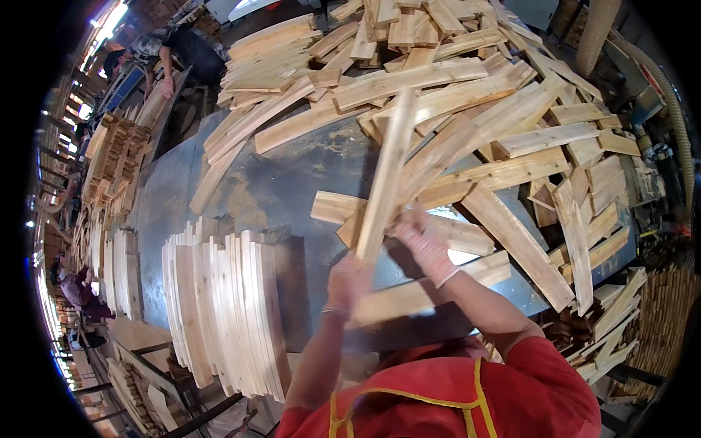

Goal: The person picks up individual wooden planks from a large pile on a metal table and stacks them neatly in a separate pile. The person handles the planks one by one, aligning them carefully to form a uniform stack.

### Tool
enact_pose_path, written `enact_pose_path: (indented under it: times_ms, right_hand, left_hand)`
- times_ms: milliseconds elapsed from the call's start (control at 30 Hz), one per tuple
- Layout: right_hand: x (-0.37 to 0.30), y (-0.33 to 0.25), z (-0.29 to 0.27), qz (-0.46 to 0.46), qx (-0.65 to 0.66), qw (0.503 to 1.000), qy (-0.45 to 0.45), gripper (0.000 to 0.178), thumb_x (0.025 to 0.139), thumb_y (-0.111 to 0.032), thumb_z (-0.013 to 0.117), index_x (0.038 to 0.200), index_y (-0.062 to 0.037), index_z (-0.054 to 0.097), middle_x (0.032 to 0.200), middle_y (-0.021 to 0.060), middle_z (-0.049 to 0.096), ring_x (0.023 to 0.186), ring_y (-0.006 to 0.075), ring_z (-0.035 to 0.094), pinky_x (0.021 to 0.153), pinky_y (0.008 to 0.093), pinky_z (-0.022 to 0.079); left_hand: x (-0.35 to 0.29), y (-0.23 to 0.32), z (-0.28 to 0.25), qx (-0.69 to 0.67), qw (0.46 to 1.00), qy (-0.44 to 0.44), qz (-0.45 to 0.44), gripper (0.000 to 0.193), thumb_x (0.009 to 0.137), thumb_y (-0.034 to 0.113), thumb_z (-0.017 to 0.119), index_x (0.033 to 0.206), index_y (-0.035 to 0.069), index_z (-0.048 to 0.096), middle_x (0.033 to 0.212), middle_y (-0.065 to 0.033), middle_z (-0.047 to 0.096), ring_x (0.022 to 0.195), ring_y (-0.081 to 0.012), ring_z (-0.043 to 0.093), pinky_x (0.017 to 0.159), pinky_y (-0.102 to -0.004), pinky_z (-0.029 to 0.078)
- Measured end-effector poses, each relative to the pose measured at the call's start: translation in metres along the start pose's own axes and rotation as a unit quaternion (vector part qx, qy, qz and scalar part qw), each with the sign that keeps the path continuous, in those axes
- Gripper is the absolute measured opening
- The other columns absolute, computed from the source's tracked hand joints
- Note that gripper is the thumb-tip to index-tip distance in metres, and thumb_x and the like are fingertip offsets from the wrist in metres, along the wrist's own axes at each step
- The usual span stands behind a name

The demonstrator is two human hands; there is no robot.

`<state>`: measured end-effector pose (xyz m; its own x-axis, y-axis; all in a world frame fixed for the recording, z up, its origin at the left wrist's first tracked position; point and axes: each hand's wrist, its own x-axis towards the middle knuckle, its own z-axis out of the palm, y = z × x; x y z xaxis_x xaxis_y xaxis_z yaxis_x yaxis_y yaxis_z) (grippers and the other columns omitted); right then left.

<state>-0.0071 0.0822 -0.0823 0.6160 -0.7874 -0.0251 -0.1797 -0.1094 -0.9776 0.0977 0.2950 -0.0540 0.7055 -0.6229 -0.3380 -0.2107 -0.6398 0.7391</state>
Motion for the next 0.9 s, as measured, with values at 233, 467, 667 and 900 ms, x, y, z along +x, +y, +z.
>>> enact_pose_path:
  times_ms: [233, 467, 667, 900]
  right_hand:
    - [0.102, 0.021, 0.025, 0.272, 0.243, 0.931, 0.011, 0.031, 0.091, -0.023, 0.080, 0.109, -0.0083, 0.060, 0.080, 0.0025, 0.060, 0.055, 0.0113, 0.053, 0.045, 0.0288, 0.043]
    - [0.017, -0.035, 0.026, 0.231, 0.300, 0.925, -0.015, 0.029, 0.092, -0.022, 0.079, 0.110, -0.0082, 0.062, 0.072, -0.0012, 0.058, 0.051, 0.0081, 0.051, 0.042, 0.0258, 0.038]
    - [-0.143, -0.069, 0.098, 0.232, 0.174, 0.940, -0.179, 0.038, 0.091, -0.022, 0.077, 0.122, -0.0052, 0.064, 0.088, 0.0049, 0.069, 0.068, 0.0146, 0.063, 0.062, 0.0307, 0.053]
    - [-0.222, -0.073, 0.210, 0.099, -0.227, 0.867, -0.432, 0.063, 0.089, -0.038, 0.070, 0.136, 0.0026, 0.061, 0.126, 0.0276, 0.071, 0.109, 0.0368, 0.071, 0.100, 0.0421, 0.053]
  left_hand:
    - [-0.049, -0.063, -0.054, -0.532, 0.833, -0.078, -0.129, 0.031, 0.103, 0.015, 0.063, 0.131, 0.000, 0.066, 0.114, -0.0040, 0.073, 0.104, -0.0134, 0.069, 0.094, -0.0264, 0.055]
    - [-0.136, -0.073, -0.083, -0.679, 0.715, 0.011, -0.165, 0.042, 0.104, 0.026, 0.069, 0.138, 0.004, 0.062, 0.095, -0.0061, 0.070, 0.075, -0.0176, 0.067, 0.067, -0.0367, 0.058]
    - [-0.206, -0.161, -0.080, -0.808, 0.565, -0.159, -0.059, 0.056, 0.105, 0.042, 0.064, 0.147, 0.005, 0.056, 0.079, -0.0017, 0.059, 0.057, -0.0133, 0.046, 0.051, -0.0329, 0.041]
    - [-0.262, -0.165, -0.108, -0.002, 0.963, 0.264, -0.044, 0.047, 0.098, 0.025, 0.072, 0.135, -0.002, 0.064, 0.118, -0.0167, 0.064, 0.106, -0.0305, 0.066, 0.097, -0.0405, 0.054]
